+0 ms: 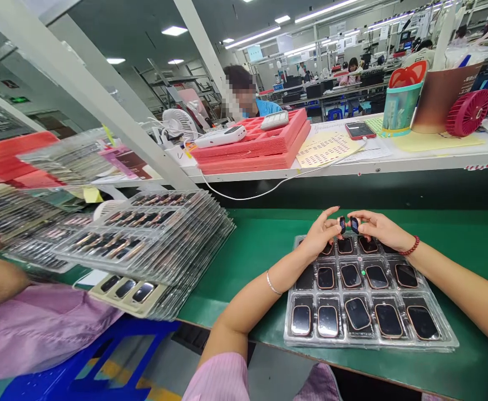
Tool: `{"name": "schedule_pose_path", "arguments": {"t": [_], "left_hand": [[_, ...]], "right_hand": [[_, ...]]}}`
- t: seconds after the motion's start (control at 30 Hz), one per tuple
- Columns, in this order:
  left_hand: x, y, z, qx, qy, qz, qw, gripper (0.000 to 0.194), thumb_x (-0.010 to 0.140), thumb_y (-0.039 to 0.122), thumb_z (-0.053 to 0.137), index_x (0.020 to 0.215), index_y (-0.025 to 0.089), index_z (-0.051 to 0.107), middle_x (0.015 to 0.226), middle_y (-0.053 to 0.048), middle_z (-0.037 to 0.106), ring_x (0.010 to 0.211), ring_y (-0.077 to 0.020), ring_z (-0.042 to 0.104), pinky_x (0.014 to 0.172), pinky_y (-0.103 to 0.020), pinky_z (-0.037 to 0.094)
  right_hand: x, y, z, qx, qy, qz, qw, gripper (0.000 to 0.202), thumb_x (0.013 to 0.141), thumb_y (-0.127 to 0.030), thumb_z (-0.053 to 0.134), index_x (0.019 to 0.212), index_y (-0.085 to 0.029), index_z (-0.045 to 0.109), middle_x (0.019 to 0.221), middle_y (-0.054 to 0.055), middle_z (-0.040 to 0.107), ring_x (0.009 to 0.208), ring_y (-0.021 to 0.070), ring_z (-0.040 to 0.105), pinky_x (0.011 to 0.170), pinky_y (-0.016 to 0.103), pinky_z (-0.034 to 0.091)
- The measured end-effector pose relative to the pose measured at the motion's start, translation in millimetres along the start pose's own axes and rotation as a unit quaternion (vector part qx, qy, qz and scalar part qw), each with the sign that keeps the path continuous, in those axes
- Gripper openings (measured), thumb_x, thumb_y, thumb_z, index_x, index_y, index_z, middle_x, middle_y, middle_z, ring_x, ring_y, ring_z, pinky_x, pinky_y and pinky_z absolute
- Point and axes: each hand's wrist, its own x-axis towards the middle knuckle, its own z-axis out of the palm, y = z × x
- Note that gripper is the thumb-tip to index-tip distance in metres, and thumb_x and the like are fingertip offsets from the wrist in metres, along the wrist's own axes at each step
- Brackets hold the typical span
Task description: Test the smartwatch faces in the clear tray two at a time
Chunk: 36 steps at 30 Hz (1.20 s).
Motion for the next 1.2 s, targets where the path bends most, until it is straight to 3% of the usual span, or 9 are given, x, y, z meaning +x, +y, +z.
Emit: {"name": "schedule_pose_path", "arguments": {"t": [0.47,0.67,0.8,0.9,1.1,1.2], "left_hand": [[-1.8,4.2,1.9,-0.001,0.016,-0.003,1.0,0.084,0.071,0.044,0.084,0.142,0.02,0.048,0.096,-0.002,0.066,0.068,-0.0097,0.063,0.053,-0.02,0.036],[0.4,-0.4,0.8,-0.011,0.02,-0.01,1.0,0.075,0.072,0.04,0.084,0.137,0.019,0.054,0.1,-0.005,0.069,0.069,-0.0106,0.065,0.054,-0.02,0.038],[1.9,-3.3,1.3,-0.033,0.044,-0.018,0.998,0.055,0.077,0.032,0.077,0.127,0.017,0.061,0.106,-0.008,0.07,0.084,-0.0161,0.069,0.063,-0.022,0.047],[1.1,-1.5,3.3,-0.026,0.054,-0.019,0.998,0.055,0.073,0.02,0.073,0.125,0.018,0.06,0.11,-0.008,0.07,0.089,-0.0173,0.069,0.065,-0.022,0.048],[-2.8,2.5,6.3,0.043,0.043,0.014,0.998,0.038,0.072,0.015,0.067,0.109,0.015,0.062,0.095,-0.006,0.07,0.078,-0.013,0.064,0.072,-0.025,0.05],[-2.7,-1.3,6.1,0.05,0.039,0.028,0.998,0.04,0.07,0.011,0.065,0.109,0.016,0.061,0.093,-0.005,0.07,0.084,-0.0149,0.065,0.078,-0.028,0.052]], "right_hand": [[-0.6,-1.6,-0.6,-0.013,-0.007,0.008,1.0,0.053,0.081,-0.043,0.076,0.127,-0.019,0.065,0.119,0.01,0.067,0.058,0.0083,0.054,0.055,0.027,0.049],[-0.7,-2.5,0.3,0.006,0.001,0.002,1.0,0.05,0.082,-0.043,0.076,0.125,-0.02,0.066,0.113,0.009,0.07,0.06,0.0091,0.057,0.056,0.027,0.054],[0.0,-1.4,1.4,0.036,0.025,0.019,0.999,0.05,0.084,-0.036,0.074,0.131,-0.023,0.064,0.119,0.01,0.071,0.082,0.0179,0.072,0.07,0.033,0.063],[0.7,-2.6,2.6,0.038,0.036,0.026,0.998,0.053,0.08,-0.025,0.072,0.132,-0.025,0.063,0.127,0.008,0.07,0.094,0.02,0.074,0.075,0.033,0.063],[0.0,-5.8,4.9,-0.006,-0.004,0.025,1.0,0.042,0.077,-0.019,0.068,0.119,-0.021,0.067,0.105,0.006,0.077,0.074,0.0151,0.071,0.073,0.033,0.062],[-0.9,-4.5,5.0,-0.012,-0.013,0.011,1.0,0.042,0.075,-0.016,0.067,0.117,-0.02,0.067,0.103,0.006,0.077,0.075,0.016,0.072,0.075,0.034,0.062]]}}
